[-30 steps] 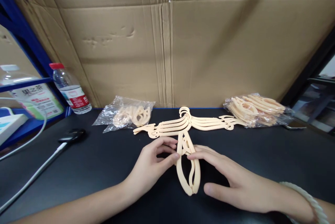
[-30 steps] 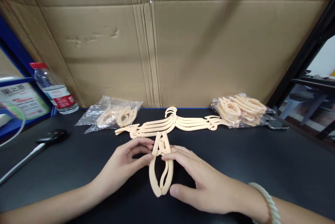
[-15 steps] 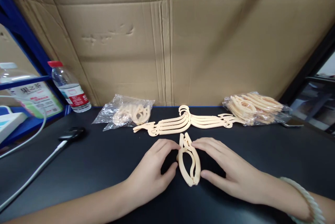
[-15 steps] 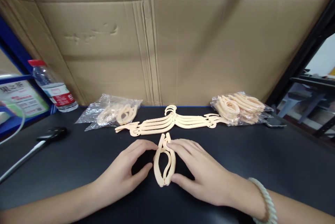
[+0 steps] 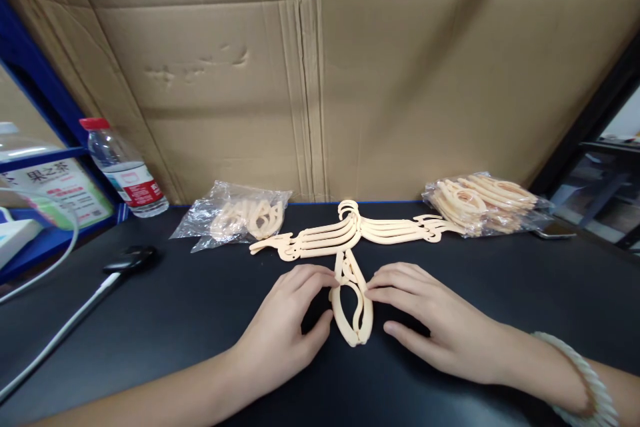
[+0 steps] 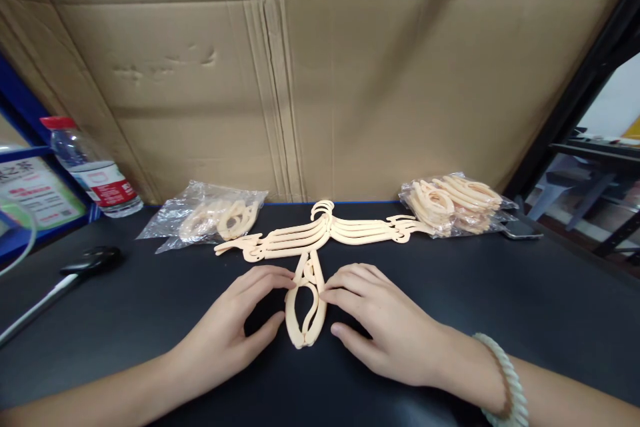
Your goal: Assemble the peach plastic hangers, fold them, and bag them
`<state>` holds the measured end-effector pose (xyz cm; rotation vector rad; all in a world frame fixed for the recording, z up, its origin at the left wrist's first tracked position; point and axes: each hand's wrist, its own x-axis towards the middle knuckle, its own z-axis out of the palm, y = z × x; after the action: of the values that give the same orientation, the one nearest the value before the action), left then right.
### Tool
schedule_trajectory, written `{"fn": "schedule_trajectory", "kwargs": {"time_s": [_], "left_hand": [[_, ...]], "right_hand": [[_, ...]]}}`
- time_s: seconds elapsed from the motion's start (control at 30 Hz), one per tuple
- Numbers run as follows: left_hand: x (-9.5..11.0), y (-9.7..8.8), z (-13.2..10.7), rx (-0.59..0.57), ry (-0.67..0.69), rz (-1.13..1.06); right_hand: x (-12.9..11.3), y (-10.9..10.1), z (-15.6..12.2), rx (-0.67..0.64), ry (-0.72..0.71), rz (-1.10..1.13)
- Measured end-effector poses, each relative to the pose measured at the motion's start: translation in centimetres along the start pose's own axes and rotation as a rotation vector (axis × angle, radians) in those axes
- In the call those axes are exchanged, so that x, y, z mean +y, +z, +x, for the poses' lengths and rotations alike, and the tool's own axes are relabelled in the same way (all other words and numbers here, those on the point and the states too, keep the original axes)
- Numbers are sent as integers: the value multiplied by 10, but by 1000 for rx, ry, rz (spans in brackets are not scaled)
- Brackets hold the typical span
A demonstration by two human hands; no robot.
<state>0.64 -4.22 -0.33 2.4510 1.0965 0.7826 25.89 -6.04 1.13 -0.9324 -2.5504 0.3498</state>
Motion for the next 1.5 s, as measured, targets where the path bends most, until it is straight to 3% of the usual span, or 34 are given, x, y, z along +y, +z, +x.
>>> {"fn": "schedule_trajectory", "kwargs": {"time_s": [0.53, 0.73, 0.9, 1.13, 1.5], "left_hand": [[-4, -2, 4, -16, -47, -87], [-5, -5, 6, 42, -69, -163], [-6, -8, 9, 94, -166, -211], [-1, -11, 9, 34, -232, -251], [0, -10, 11, 32, -237, -280]], "right_hand": [[2, 0, 1, -27, -5, 3], [2, -1, 0, -47, -14, -12], [2, -2, 1, -41, -11, -18], [3, -2, 0, -45, -10, -15], [3, -2, -1, -62, -25, -16]]}}
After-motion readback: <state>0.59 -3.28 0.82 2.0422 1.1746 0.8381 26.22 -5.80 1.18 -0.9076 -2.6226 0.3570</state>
